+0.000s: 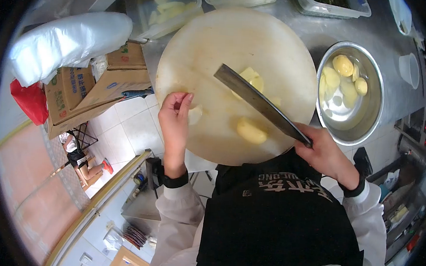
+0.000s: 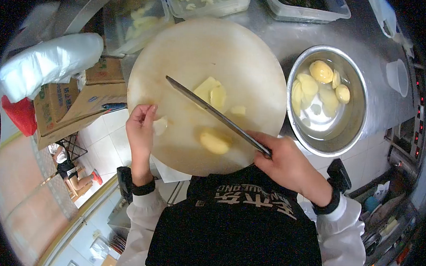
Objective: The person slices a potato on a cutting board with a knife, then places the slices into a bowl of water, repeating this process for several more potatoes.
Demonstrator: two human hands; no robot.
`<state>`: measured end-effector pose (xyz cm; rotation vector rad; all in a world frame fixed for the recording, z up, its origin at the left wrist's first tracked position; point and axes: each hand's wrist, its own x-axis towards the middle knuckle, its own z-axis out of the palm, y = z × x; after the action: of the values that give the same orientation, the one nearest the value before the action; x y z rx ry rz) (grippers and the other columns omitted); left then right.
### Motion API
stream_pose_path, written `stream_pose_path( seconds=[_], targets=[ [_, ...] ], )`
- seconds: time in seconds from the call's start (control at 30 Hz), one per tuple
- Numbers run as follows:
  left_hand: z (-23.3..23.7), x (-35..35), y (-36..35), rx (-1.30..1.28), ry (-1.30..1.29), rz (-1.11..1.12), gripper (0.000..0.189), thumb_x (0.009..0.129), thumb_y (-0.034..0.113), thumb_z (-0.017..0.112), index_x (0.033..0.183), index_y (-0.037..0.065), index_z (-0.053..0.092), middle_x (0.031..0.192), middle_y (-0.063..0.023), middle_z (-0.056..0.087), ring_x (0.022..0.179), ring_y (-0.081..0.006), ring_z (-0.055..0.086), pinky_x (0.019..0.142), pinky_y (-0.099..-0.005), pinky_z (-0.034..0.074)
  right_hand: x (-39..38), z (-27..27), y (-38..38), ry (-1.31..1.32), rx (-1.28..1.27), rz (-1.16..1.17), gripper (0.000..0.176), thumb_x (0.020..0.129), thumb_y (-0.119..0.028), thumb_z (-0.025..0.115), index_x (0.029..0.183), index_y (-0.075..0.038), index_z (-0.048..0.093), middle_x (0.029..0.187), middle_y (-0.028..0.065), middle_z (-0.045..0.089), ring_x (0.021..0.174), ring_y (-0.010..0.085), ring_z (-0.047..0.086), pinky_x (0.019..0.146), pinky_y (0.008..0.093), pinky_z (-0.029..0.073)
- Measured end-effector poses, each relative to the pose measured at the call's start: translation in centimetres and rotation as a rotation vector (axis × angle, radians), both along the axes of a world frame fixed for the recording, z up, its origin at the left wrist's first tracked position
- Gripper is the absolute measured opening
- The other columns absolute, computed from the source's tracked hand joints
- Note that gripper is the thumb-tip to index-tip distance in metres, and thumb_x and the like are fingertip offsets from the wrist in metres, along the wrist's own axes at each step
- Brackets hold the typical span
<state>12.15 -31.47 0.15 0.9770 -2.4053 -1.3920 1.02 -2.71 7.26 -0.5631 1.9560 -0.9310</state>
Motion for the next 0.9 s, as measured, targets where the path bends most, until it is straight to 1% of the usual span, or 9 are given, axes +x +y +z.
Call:
stream_pose_path(
  seconds=[0.13, 0.2, 0.33, 0.37, 0.5, 0.7, 0.77, 0.83, 0.9],
  targets=[
    [-1.1, 0.9, 0.0, -0.281, 0.016, -0.042, 0.012, 0.087, 0.007, 0.057, 0.094, -0.001, 0.06, 0.097, -0.0097, 0.054, 0.086, -0.0175, 0.054, 0.076, -0.0258, 0.043, -1.0, 0.9, -2.9, -0.207, 0.077, 0.006, 0.04, 0.079, -0.006, 0.05, 0.118, 0.002, 0.051, 0.06, 0.0134, 0.053, 0.047, 0.0195, 0.051, 0.049, 0.0307, 0.044],
    [-0.4, 0.8, 0.4, -0.307, 0.012, -0.032, 0.011, 0.086, 0.006, 0.057, 0.095, -0.001, 0.06, 0.1, -0.0102, 0.053, 0.089, -0.0189, 0.053, 0.078, -0.0269, 0.043, -0.4, -0.6, -2.6, -0.435, 0.029, -0.208, 0.027, 0.084, -0.005, 0.048, 0.109, 0.003, 0.054, 0.056, 0.0042, 0.047, 0.041, 0.0099, 0.043, 0.042, 0.0243, 0.039],
    [0.0, 1.4, 0.6, -0.264, 0.051, -0.049, 0.014, 0.084, 0.004, 0.058, 0.097, 0.003, 0.061, 0.104, -0.0105, 0.054, 0.098, -0.0208, 0.052, 0.083, -0.0291, 0.042, 0.8, -1.9, 1.7, -0.601, -0.037, -0.562, 0.008, 0.085, -0.009, 0.049, 0.086, 0.0, 0.049, 0.058, 0.0035, 0.046, 0.042, 0.0116, 0.044, 0.04, 0.025, 0.04],
    [0.4, 1.6, 0.8, -0.264, 0.05, -0.046, 0.014, 0.084, 0.004, 0.058, 0.097, 0.003, 0.061, 0.104, -0.0105, 0.054, 0.098, -0.0208, 0.052, 0.083, -0.0291, 0.042, 1.5, -1.2, 2.4, -0.573, -0.014, -0.763, 0.008, 0.085, -0.009, 0.05, 0.086, -0.001, 0.048, 0.058, 0.0031, 0.046, 0.041, 0.0117, 0.043, 0.04, 0.0249, 0.04],
    [1.9, 2.0, 3.2, -0.195, 0.052, -0.252, 0.027, 0.073, 0.002, 0.066, 0.099, 0.007, 0.061, 0.108, -0.0095, 0.055, 0.104, -0.0254, 0.05, 0.088, -0.0336, 0.042, 2.7, -0.9, 7.8, -0.451, 0.0, -1.026, 0.01, 0.085, -0.012, 0.051, 0.081, -0.005, 0.046, 0.056, 0.0028, 0.045, 0.039, 0.0116, 0.043, 0.038, 0.0262, 0.04],
    [2.8, -0.1, 7.8, -0.219, -0.001, -0.821, 0.054, 0.061, 0.009, 0.074, 0.112, 0.013, 0.057, 0.112, -0.0047, 0.055, 0.107, -0.0253, 0.048, 0.092, -0.0379, 0.039, 3.9, -1.2, 11.5, -0.268, -0.042, -0.968, 0.014, 0.085, -0.014, 0.049, 0.075, -0.005, 0.047, 0.054, 0.0028, 0.045, 0.037, 0.0108, 0.043, 0.038, 0.0259, 0.041],
    [2.2, 0.1, 8.1, -0.252, -0.022, -0.86, 0.055, 0.06, 0.01, 0.074, 0.112, 0.015, 0.057, 0.111, -0.0042, 0.055, 0.106, -0.0258, 0.048, 0.093, -0.0375, 0.039, 4.1, -0.5, 10.9, -0.281, 0.007, -0.971, 0.015, 0.085, -0.013, 0.049, 0.073, -0.004, 0.047, 0.054, 0.0029, 0.046, 0.038, 0.0107, 0.044, 0.038, 0.0253, 0.04],
    [2.1, 0.2, 8.2, -0.285, -0.043, -0.897, 0.057, 0.059, 0.01, 0.074, 0.113, 0.016, 0.056, 0.111, -0.0036, 0.055, 0.105, -0.0264, 0.048, 0.093, -0.037, 0.038, 4.0, -0.2, 10.4, -0.332, 0.066, -0.772, 0.013, 0.086, -0.009, 0.049, 0.074, -0.004, 0.048, 0.055, 0.0018, 0.047, 0.039, 0.0093, 0.045, 0.037, 0.0246, 0.039],
    [2.2, 0.2, 8.0, -0.299, -0.035, -0.869, 0.051, 0.063, 0.01, 0.074, 0.109, 0.012, 0.055, 0.107, -0.0052, 0.055, 0.102, -0.023, 0.051, 0.09, -0.0355, 0.04, 3.8, 0.5, 9.0, -0.361, 0.166, -0.554, 0.008, 0.086, -0.006, 0.05, 0.088, 0.0, 0.055, 0.058, 0.0005, 0.049, 0.044, 0.0066, 0.043, 0.041, 0.0231, 0.037]
  ],
)
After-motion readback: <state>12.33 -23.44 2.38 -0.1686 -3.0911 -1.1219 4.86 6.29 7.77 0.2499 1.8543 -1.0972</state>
